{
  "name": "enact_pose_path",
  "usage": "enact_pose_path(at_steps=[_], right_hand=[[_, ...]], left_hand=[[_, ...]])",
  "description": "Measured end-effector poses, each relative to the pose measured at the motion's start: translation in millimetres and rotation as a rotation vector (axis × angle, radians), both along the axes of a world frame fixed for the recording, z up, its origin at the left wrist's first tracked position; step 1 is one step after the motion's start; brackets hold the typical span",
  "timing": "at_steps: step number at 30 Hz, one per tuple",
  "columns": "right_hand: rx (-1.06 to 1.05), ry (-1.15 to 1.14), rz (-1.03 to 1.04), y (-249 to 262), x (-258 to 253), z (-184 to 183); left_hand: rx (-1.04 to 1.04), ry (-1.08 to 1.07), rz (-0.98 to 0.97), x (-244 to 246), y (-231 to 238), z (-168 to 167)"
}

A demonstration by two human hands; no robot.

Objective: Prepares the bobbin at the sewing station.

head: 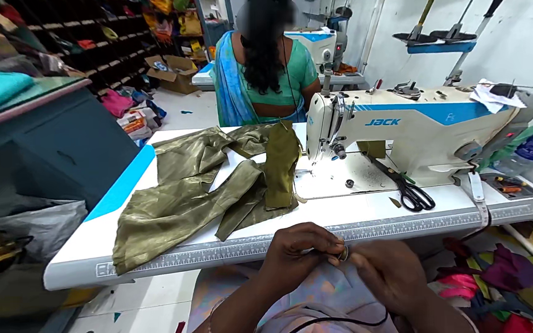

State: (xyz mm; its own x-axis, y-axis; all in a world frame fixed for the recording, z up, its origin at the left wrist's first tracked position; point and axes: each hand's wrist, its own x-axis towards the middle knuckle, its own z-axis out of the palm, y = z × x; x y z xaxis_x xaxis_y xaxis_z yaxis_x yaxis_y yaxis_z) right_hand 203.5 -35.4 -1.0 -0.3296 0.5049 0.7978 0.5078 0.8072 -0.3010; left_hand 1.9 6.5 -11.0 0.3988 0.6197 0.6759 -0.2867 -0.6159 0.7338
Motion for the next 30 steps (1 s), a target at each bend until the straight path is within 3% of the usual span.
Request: enact_pose_path(at_steps=[3,5,8,13,15,18,22,25,27,30], right_hand=[[-0.059,-0.003,-0.092,20.0,4.7,-16.6],[-0.080,-0.082,-0.034,14.2,-1.0,-26.7],[-0.029,-0.085,0.099,-2.2,-3.1,-11.1],[-0.020,-0.017,-0.131,16.0,7.9,-19.4],[-0.030,-0.097,-0.058,9.2,1.3,-28.3],[0.002,-0.101,0.078,-9.3,-3.4,-12.3],[0.037,0.000,-0.141,10.3,7.4,-10.6],[-0.007,-0.081,-0.088,9.0,0.3,-28.7],[0.012,-0.117,0.040,-5.4,-5.8,-20.8],[0.072,-0.039,-0.061,-7.3,1.4,-5.0]], left_hand=[[0.026,0.005,0.005,1.7,0.2,2.9],[0.025,0.004,0.035,-1.1,2.1,1.9],[0.009,0.011,0.036,-3.0,3.5,-1.6],[0.035,0.016,-0.016,2.9,0.8,0.6],[0.025,0.014,0.008,0.3,2.5,-1.8],[0.000,0.013,0.014,-1.7,2.7,-5.5],[0.015,0.013,-0.033,2.5,-0.7,-1.8],[0.040,0.009,0.014,-0.1,1.0,-0.5],[0.028,0.014,0.035,-2.0,2.0,-2.7],[0.018,0.018,-0.012,-0.1,-0.6,-1.6]])
